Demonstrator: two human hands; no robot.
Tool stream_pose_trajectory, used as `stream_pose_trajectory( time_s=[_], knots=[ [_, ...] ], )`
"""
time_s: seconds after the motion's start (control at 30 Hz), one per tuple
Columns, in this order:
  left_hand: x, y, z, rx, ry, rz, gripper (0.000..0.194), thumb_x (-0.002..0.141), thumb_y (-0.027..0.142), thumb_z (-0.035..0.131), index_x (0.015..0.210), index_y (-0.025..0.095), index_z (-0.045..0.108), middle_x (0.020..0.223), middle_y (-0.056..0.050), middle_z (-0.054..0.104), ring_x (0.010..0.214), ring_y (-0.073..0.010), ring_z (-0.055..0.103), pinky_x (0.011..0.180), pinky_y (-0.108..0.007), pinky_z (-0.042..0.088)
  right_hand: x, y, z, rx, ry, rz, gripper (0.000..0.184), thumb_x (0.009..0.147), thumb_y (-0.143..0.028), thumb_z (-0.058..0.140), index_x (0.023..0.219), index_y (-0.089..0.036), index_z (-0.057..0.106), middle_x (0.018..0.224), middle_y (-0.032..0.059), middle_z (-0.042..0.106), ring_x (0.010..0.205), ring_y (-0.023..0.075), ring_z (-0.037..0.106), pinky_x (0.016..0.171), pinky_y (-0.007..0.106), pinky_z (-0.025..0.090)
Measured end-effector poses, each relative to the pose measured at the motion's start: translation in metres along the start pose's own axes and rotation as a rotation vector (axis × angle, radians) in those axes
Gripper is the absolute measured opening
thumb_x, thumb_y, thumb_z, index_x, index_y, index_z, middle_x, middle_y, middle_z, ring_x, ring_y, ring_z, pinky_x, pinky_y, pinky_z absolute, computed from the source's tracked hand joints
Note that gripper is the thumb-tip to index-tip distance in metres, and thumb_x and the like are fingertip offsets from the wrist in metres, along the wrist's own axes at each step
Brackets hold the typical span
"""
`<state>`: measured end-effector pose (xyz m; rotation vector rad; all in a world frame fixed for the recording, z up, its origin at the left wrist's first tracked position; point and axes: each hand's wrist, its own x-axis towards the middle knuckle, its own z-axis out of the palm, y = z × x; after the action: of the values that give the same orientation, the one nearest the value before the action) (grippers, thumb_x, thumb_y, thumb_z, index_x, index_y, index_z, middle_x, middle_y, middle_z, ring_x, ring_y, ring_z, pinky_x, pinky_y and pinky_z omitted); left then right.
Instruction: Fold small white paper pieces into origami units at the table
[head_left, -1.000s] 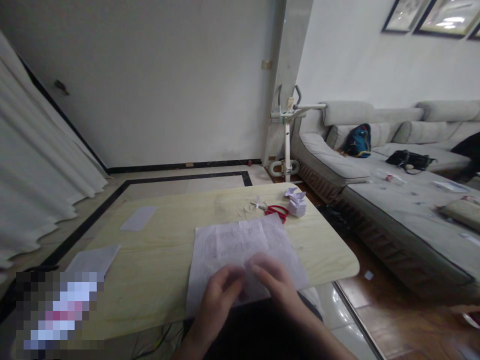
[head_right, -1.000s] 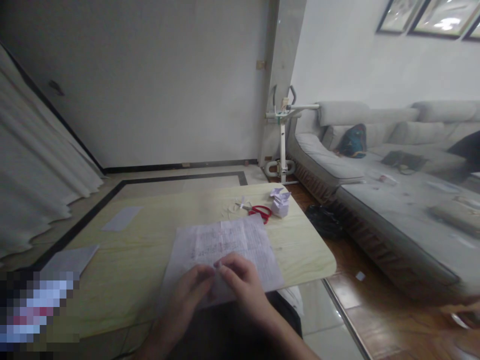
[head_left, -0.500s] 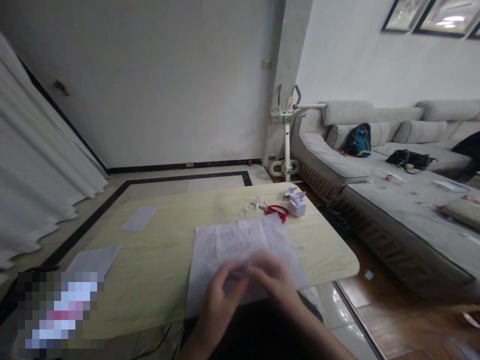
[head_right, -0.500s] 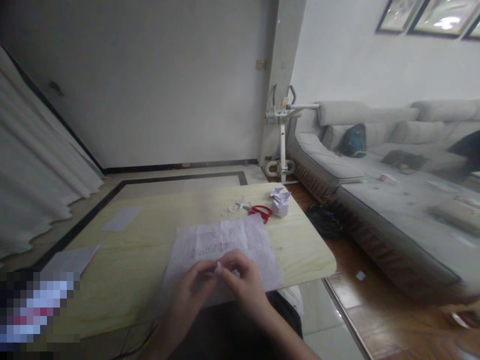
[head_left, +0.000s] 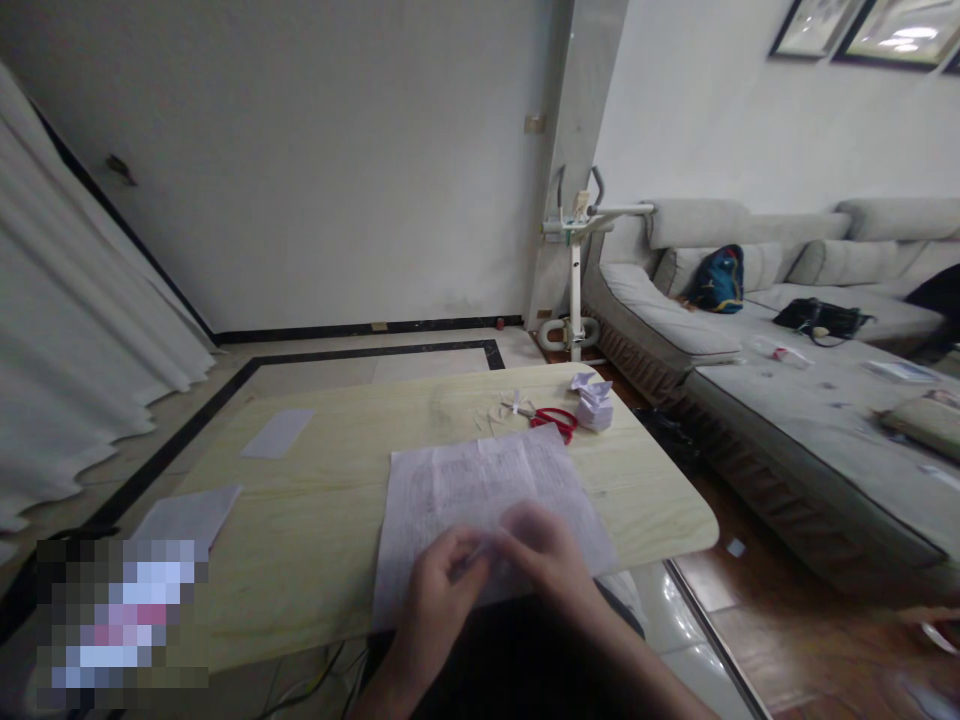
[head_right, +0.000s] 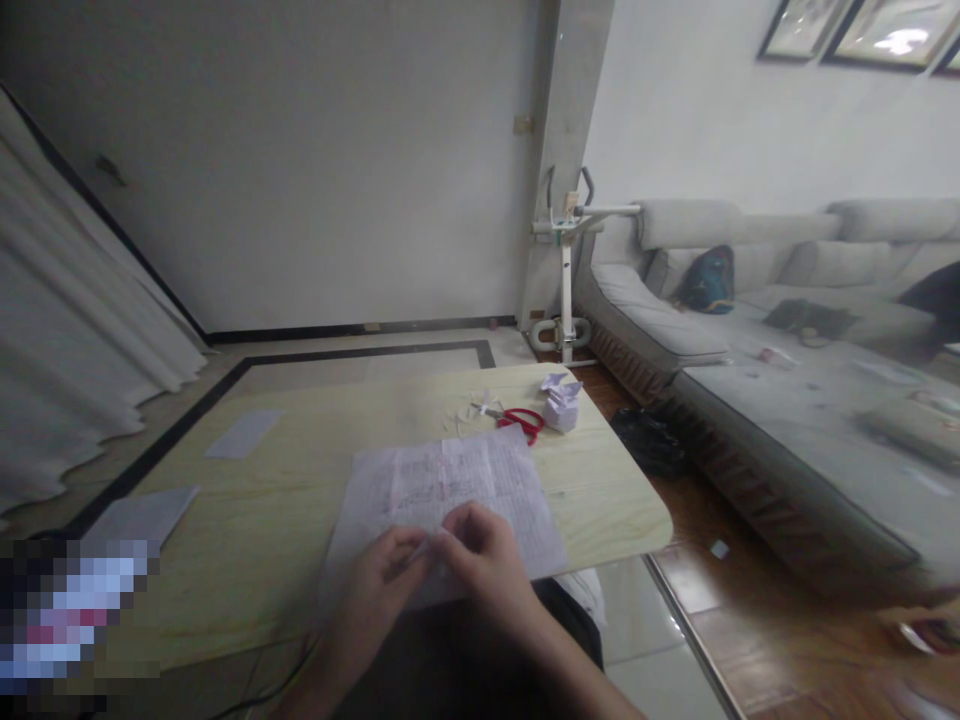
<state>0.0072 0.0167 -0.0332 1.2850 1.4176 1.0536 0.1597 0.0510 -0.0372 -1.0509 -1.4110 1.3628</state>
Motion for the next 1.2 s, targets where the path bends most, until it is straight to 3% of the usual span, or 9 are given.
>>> stream_pose_trajectory(
  time_s=[0.17, 0.4, 0.6, 0.73, 0.87, 1.2],
  knots=[
    [0.001, -0.004, -0.001, 0.071, 0.054, 0.055, 0.020, 0.081, 0.037, 0.062, 0.086, 0.017, 0.066, 0.084, -0.007, 0.074, 0.081, -0.0235, 0.069, 0.072, -0.030, 0.053, 0.000, -0.003, 0.000, -0.045, -0.036, 0.030, 0.022, 0.080, -0.036, 0.067, 0.074, -0.017, 0.058, 0.063, -0.0020, 0.056, 0.057, 0.0130, 0.052, 0.055, 0.025, 0.041],
    [0.000, -0.005, 0.000, 0.086, -0.094, 0.031, 0.029, 0.086, 0.042, 0.059, 0.083, 0.015, 0.067, 0.072, -0.003, 0.067, 0.068, -0.0197, 0.063, 0.059, -0.024, 0.049, -0.001, -0.003, -0.001, -0.097, -0.018, -0.016, 0.018, 0.081, -0.032, 0.064, 0.073, -0.017, 0.058, 0.062, -0.0030, 0.053, 0.058, 0.0129, 0.050, 0.056, 0.025, 0.039],
    [-0.005, 0.002, -0.001, 0.186, -0.131, 0.088, 0.031, 0.088, 0.041, 0.057, 0.079, 0.014, 0.068, 0.070, -0.004, 0.068, 0.069, -0.0194, 0.063, 0.057, -0.022, 0.046, -0.003, -0.006, -0.003, -0.126, -0.099, -0.029, 0.019, 0.084, -0.033, 0.062, 0.076, -0.016, 0.062, 0.067, -0.0001, 0.059, 0.064, 0.0146, 0.054, 0.058, 0.025, 0.042],
    [-0.007, -0.002, -0.002, 0.328, -0.086, 0.184, 0.023, 0.088, 0.029, 0.056, 0.075, 0.016, 0.068, 0.063, -0.002, 0.066, 0.061, -0.0166, 0.061, 0.053, -0.020, 0.043, -0.005, -0.011, -0.005, -0.236, -0.089, -0.096, 0.021, 0.086, -0.031, 0.060, 0.072, -0.015, 0.063, 0.065, -0.0008, 0.057, 0.063, 0.0140, 0.051, 0.059, 0.026, 0.041],
    [-0.008, -0.004, -0.003, 0.412, 0.006, 0.300, 0.024, 0.088, 0.030, 0.056, 0.072, 0.019, 0.070, 0.061, -0.002, 0.067, 0.057, -0.0155, 0.061, 0.053, -0.020, 0.044, -0.008, -0.019, -0.004, -0.364, -0.051, -0.189, 0.022, 0.087, -0.024, 0.058, 0.067, -0.016, 0.059, 0.063, -0.0013, 0.055, 0.061, 0.0136, 0.049, 0.058, 0.026, 0.039],
    [-0.013, 0.014, -0.007, 0.257, -0.036, 0.306, 0.027, 0.088, 0.031, 0.054, 0.069, 0.020, 0.069, 0.062, -0.003, 0.069, 0.057, -0.0165, 0.062, 0.054, -0.021, 0.046, -0.015, -0.026, -0.001, -0.342, -0.082, -0.252, 0.024, 0.092, -0.023, 0.054, 0.069, -0.018, 0.060, 0.068, 0.0005, 0.060, 0.064, 0.0150, 0.054, 0.064, 0.027, 0.043]
  ],
)
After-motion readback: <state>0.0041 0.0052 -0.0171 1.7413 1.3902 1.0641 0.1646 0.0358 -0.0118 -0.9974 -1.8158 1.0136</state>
